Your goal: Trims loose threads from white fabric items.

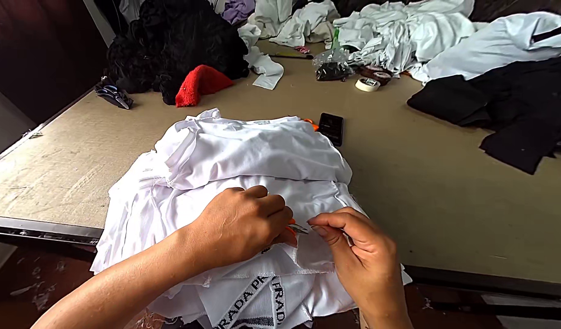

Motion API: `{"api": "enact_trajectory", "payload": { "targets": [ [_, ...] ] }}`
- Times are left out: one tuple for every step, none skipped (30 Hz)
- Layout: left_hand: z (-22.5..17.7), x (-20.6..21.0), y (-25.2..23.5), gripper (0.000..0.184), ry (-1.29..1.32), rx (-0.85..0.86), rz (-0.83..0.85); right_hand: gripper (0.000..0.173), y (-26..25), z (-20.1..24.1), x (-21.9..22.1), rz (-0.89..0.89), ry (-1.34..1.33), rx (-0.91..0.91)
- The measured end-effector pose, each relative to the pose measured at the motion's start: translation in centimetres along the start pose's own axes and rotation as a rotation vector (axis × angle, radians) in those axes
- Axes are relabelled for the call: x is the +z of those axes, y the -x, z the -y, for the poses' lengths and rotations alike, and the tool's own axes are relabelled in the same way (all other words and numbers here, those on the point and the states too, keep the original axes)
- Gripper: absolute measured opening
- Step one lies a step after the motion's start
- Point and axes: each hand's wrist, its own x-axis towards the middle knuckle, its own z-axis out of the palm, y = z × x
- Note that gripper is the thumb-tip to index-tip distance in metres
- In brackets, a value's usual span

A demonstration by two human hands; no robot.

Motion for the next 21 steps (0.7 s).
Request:
{"api": "enact_trajectory", "payload": {
  "targets": [
    [0.0,0.2,0.1,0.032,0.001,-0.004,-0.017,0.018,0.1,0.1,0.0,-0.010,0.008,-0.016],
    [-0.1,0.3,0.2,0.030,0.013,-0.014,-0.038,0.017,0.3,0.2,-0.1,-0.017,0.013,-0.031],
    [-0.1,0.3,0.3,0.030,0.035,-0.030,-0.061,0.017,0.5,0.3,-0.3,-0.018,0.015,-0.046],
    [-0.2,0.3,0.5,0.030,0.061,-0.045,-0.080,0.018,0.7,0.4,-0.6,-0.015,0.016,-0.056],
    [-0.2,0.3,0.7,0.030,0.081,-0.052,-0.093,0.018,0.8,0.4,-0.8,-0.013,0.017,-0.059],
    [-0.3,0.4,0.8,0.031,0.093,-0.049,-0.101,0.019,1.0,0.4,-1.0,-0.009,0.023,-0.054],
    [-0.4,0.5,0.8,0.032,0.092,-0.041,-0.109,0.019,1.0,0.5,-1.1,-0.006,0.028,-0.045],
    [-0.5,0.7,0.8,0.032,0.084,-0.029,-0.120,0.018,1.0,0.6,-1.0,-0.008,0.033,-0.038],
    [-0.6,0.9,0.8,0.031,0.071,-0.017,-0.133,0.018,0.9,0.8,-0.9,-0.011,0.041,-0.037],
    [-0.6,1.0,0.7,0.030,0.056,-0.006,-0.144,0.017,0.8,1.1,-0.8,-0.016,0.050,-0.039],
    [-0.6,1.3,0.7,0.029,0.043,0.002,-0.158,0.017,0.6,1.3,-0.7,-0.022,0.056,-0.046],
    [-0.6,1.4,0.7,0.028,0.037,0.002,-0.172,0.017,0.5,1.4,-0.7,-0.017,0.053,-0.061],
    [-0.6,1.4,0.8,0.028,0.045,-0.009,-0.190,0.017,0.5,1.4,-1.2,0.009,0.033,-0.083],
    [-0.6,1.2,1.0,0.028,0.076,-0.034,-0.219,0.017,0.6,1.5,-2.3,0.086,0.007,-0.099],
    [-0.4,0.7,1.3,0.030,0.130,-0.076,-0.260,0.019,0.8,1.6,-4.2,0.242,-0.010,-0.094],
    [-0.2,-0.1,1.8,0.033,0.198,-0.138,-0.304,0.022,1.0,2.1,-6.6,0.462,-0.012,-0.054],
    [0.0,-1.0,2.6,0.038,0.280,-0.215,-0.351,0.026,1.2,2.8,-8.9,0.686,0.033,0.013],
    [0.3,-1.9,3.6,0.042,0.374,-0.299,-0.409,0.032,1.4,3.4,-10.6,0.902,0.133,0.102],
    [0.5,-2.6,4.7,0.045,0.468,-0.381,-0.478,0.042,1.7,3.8,-11.4,1.042,0.223,0.217],
    [0.6,-3.0,5.7,0.047,0.572,-0.458,-0.553,0.046,2.1,4.2,-11.4,1.060,0.303,0.278],
    [0.4,-3.3,6.7,0.045,0.685,-0.524,-0.616,0.044,2.3,4.6,-10.8,0.981,0.357,0.241]
  ]
}}
